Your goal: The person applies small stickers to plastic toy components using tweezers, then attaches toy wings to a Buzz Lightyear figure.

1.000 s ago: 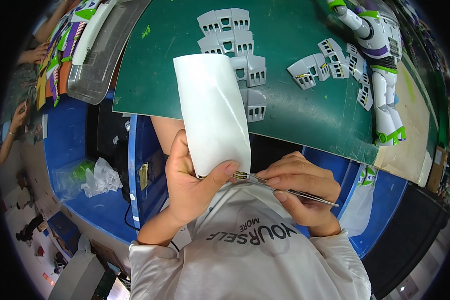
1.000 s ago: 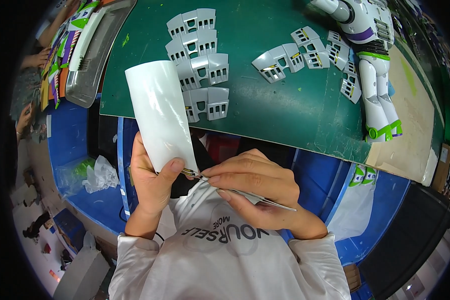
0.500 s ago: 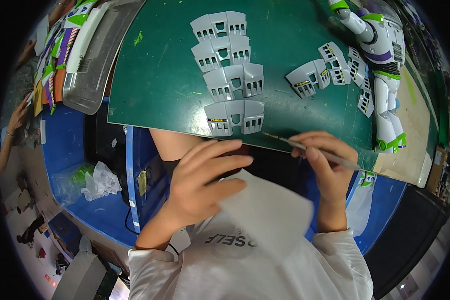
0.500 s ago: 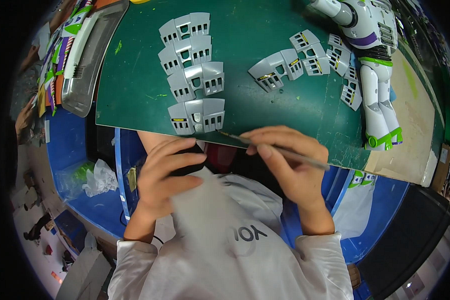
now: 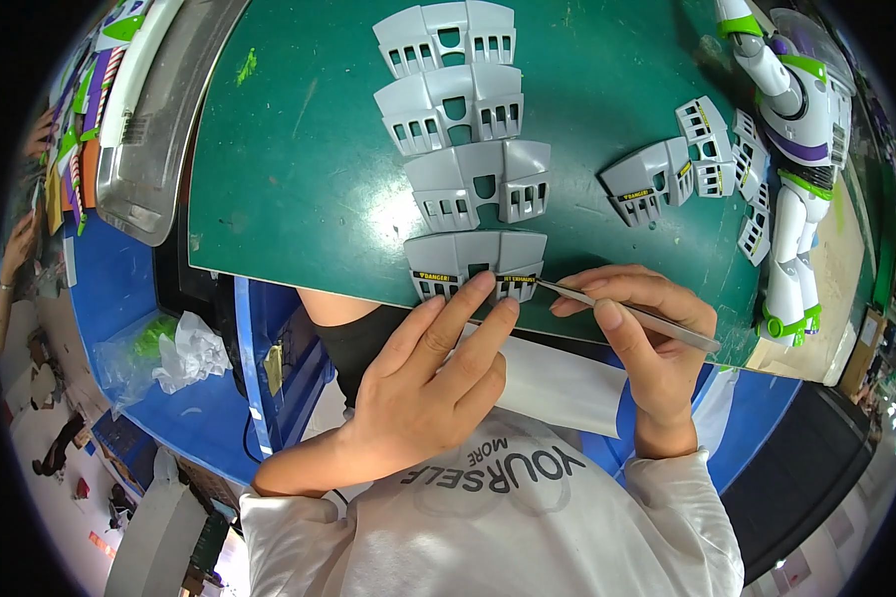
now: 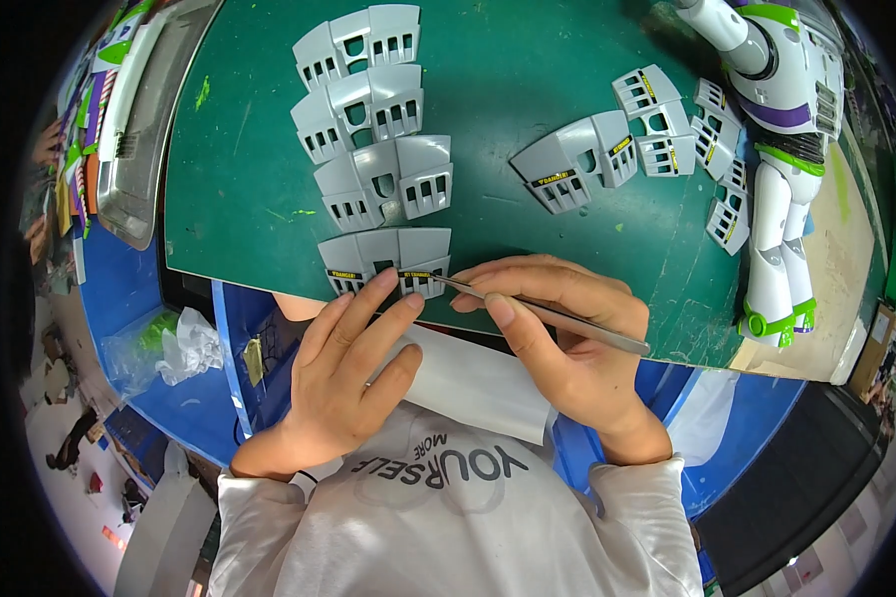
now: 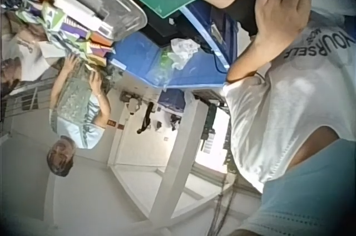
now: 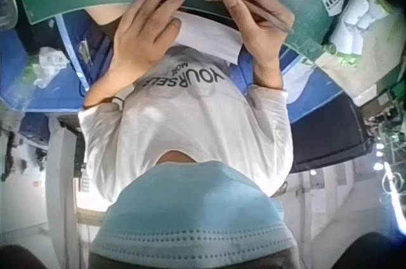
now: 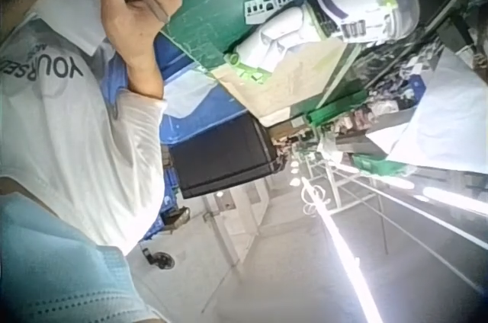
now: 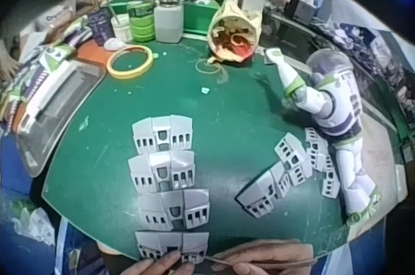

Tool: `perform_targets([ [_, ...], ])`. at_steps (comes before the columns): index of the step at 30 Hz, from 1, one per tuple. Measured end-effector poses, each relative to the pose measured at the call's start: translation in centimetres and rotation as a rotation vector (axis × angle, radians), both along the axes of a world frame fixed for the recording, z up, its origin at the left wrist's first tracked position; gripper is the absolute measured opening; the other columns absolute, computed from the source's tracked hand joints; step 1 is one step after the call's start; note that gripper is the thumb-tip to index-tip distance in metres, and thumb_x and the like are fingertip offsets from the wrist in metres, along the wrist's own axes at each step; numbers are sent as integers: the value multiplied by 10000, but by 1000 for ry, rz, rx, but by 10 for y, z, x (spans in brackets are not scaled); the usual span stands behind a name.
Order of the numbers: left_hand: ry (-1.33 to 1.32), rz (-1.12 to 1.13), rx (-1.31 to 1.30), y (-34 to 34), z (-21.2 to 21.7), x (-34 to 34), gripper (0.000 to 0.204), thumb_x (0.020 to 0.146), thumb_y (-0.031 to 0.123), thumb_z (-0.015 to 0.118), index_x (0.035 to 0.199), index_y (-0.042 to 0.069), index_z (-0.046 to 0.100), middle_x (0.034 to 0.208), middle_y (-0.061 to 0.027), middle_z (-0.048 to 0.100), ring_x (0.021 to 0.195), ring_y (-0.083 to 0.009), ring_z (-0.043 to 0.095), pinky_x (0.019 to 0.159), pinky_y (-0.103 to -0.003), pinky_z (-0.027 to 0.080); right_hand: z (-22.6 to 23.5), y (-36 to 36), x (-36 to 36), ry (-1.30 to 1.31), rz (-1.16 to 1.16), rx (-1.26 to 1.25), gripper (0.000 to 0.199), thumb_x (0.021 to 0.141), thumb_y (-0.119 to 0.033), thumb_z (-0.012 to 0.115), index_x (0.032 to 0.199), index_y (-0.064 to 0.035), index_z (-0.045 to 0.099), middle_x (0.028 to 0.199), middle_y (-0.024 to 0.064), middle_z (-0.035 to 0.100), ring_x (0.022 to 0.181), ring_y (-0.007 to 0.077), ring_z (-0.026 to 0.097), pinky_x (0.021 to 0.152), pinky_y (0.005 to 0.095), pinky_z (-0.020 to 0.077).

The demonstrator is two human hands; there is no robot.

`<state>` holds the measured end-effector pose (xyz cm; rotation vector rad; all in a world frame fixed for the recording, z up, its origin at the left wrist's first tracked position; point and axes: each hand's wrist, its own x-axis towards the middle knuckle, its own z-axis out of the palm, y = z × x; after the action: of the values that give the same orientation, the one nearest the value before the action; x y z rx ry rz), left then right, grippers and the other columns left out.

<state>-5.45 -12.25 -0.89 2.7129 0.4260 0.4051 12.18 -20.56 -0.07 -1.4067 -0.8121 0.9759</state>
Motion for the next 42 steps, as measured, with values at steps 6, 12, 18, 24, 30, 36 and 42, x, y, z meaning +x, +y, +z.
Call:
perform_targets([
  [6,-18,19,-54,-2,-1,1,48,703,59,540,665,65,512,1140,-65,537,1085,-240,511,929,-328,340,-1,0,-1,-30,-48,-16,117,745,56,554,842,82,611,774,163,631,769,225,615,657,276,497],
  [12,-2,14,-69,0,1,1,55,709,52,533,658,61,515,1154,-78,529,1087,-236,510,934,-327,335,-1,1,-1,-34,-55,-31,117,742,53,558,842,82,612,771,160,633,769,227,615,665,277,496],
  [18,10,25,-86,0,4,2,76,714,58,528,648,61,491,1176,-95,521,1086,-230,511,940,-318,328,0,1,0,-60,-52,-19,117,739,51,562,840,81,613,769,159,634,768,227,614,667,279,497],
  [24,44,40,-91,0,6,4,91,729,53,511,647,54,470,1166,-111,530,1077,-213,518,940,-304,328,-1,0,-2,-56,-61,-26,119,738,61,555,840,80,613,791,167,630,746,220,620,657,272,502],
  [30,80,58,-103,0,10,5,91,732,45,510,647,54,477,1160,-110,536,1067,-198,525,926,-294,333,-3,1,-3,-64,-75,-33,118,741,69,550,841,79,613,833,174,622,720,202,630,631,251,511],
  [36,89,79,-44,-2,9,7,86,715,42,522,643,62,478,1151,-96,545,1048,-192,533,898,-302,330,-2,3,-3,-78,-66,-44,114,745,63,558,844,76,612,845,174,619,725,202,631,626,248,512],
  [42,103,35,39,4,9,15,101,637,74,550,594,73,459,1178,-42,531,945,-176,507,759,-298,342,1,1,2,-70,-98,-72,125,772,44,543,875,84,602,859,174,609,734,189,617,616,239,511],
])
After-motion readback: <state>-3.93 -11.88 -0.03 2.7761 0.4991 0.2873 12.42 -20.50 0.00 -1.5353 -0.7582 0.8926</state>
